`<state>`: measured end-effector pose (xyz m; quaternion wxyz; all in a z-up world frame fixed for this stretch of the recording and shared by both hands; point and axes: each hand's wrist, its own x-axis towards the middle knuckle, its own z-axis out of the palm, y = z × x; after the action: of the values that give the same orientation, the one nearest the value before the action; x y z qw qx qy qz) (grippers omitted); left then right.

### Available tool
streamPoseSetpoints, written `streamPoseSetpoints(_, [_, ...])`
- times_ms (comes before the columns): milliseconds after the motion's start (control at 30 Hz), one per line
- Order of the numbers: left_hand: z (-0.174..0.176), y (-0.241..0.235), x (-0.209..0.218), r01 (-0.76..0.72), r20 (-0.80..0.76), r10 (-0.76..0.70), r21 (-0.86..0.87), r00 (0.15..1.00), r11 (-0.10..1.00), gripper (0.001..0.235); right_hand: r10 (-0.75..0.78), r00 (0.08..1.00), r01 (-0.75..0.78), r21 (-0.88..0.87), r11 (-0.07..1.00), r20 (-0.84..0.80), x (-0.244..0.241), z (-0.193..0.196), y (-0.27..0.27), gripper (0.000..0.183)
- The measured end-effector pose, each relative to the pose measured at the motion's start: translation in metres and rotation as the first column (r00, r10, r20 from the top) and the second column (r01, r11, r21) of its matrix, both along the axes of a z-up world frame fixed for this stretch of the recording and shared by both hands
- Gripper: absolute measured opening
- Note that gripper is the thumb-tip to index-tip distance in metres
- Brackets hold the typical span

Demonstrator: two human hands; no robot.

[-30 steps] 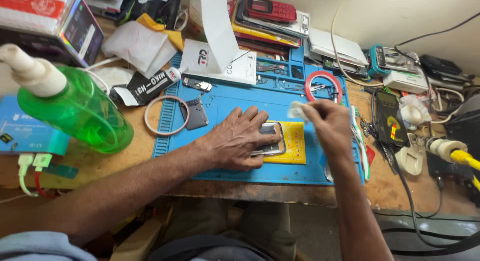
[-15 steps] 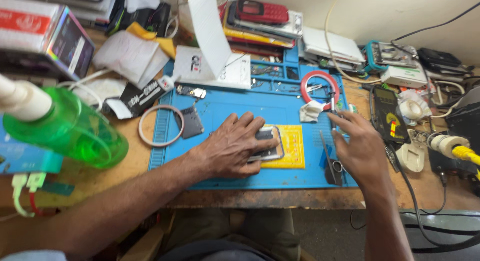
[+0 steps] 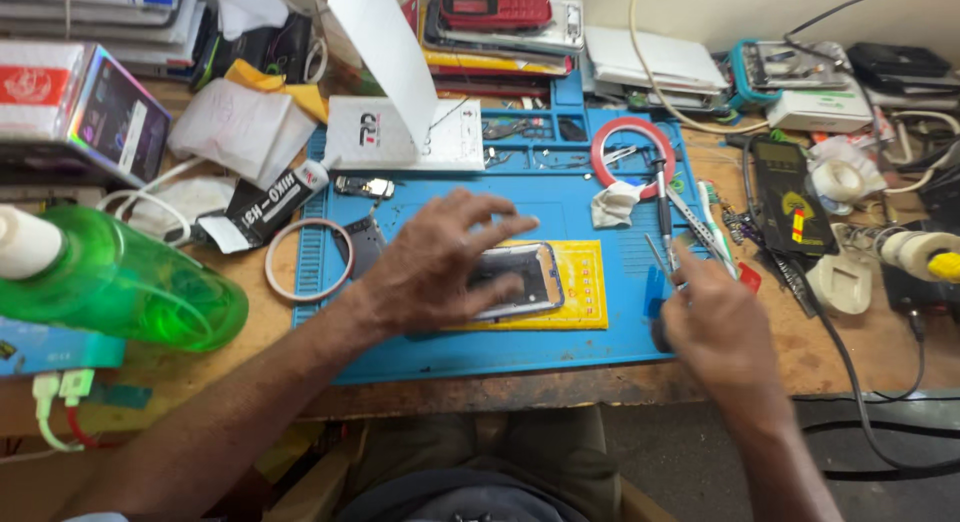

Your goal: The person cleans the back of a disassembled mobile phone using a cloth and a metal tool. They wipe the surface repeatedly and scrape along the edges to remove residue.

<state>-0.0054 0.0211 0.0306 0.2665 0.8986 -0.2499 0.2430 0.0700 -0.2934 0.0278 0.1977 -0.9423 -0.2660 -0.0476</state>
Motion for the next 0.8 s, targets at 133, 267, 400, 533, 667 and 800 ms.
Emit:
streamPoseSetpoints(133, [0.010, -0.005, -0.014, -0.086, -0.168, 0.052, -0.197, 0.984, 0.977, 0.017, 0.038, 0.942, 0.133, 0.474, 0.870, -0.334, -0.009, 0.011, -0.012, 0.056])
streamPoseSetpoints(267, [0.005, -0.057, -0.052, 0.091, -0.291, -0.234, -0.430, 0.928, 0.898, 0.017, 0.209, 0.854, 0.271, 0.750, 0.603, -0.476, -0.068, -0.015, -0.017, 0.046])
streamPoseSetpoints(400, [-0.004, -0.094, -0.070, 0.098, -0.494, -0.393, -0.521, 0.776, 0.848, 0.031, 0.396, 0.864, 0.230, 0.943, 0.242, -0.312, -0.115, -0.059, -0.007, 0.033])
streamPoseSetpoints(533, [-0.014, -0.103, -0.074, 0.002, -0.631, -0.359, -0.493, 0.687, 0.870, 0.014, 0.330, 0.911, 0.232, 0.968, 0.094, -0.250, -0.132, -0.077, 0.001, 0.025])
streamPoseSetpoints(667, [-0.021, -0.101, -0.079, 0.116, -0.461, -0.320, -0.417, 0.828, 0.902, 0.010, 0.219, 0.958, 0.092, 0.924, 0.370, -0.183, -0.135, -0.069, -0.002, 0.030])
streamPoseSetpoints(800, [-0.014, -0.079, -0.064, 0.116, -0.320, -0.176, -0.200, 0.931, 0.973, 0.015, 0.198, 0.973, -0.001, 0.851, 0.525, -0.120, -0.122, -0.053, -0.002, 0.018])
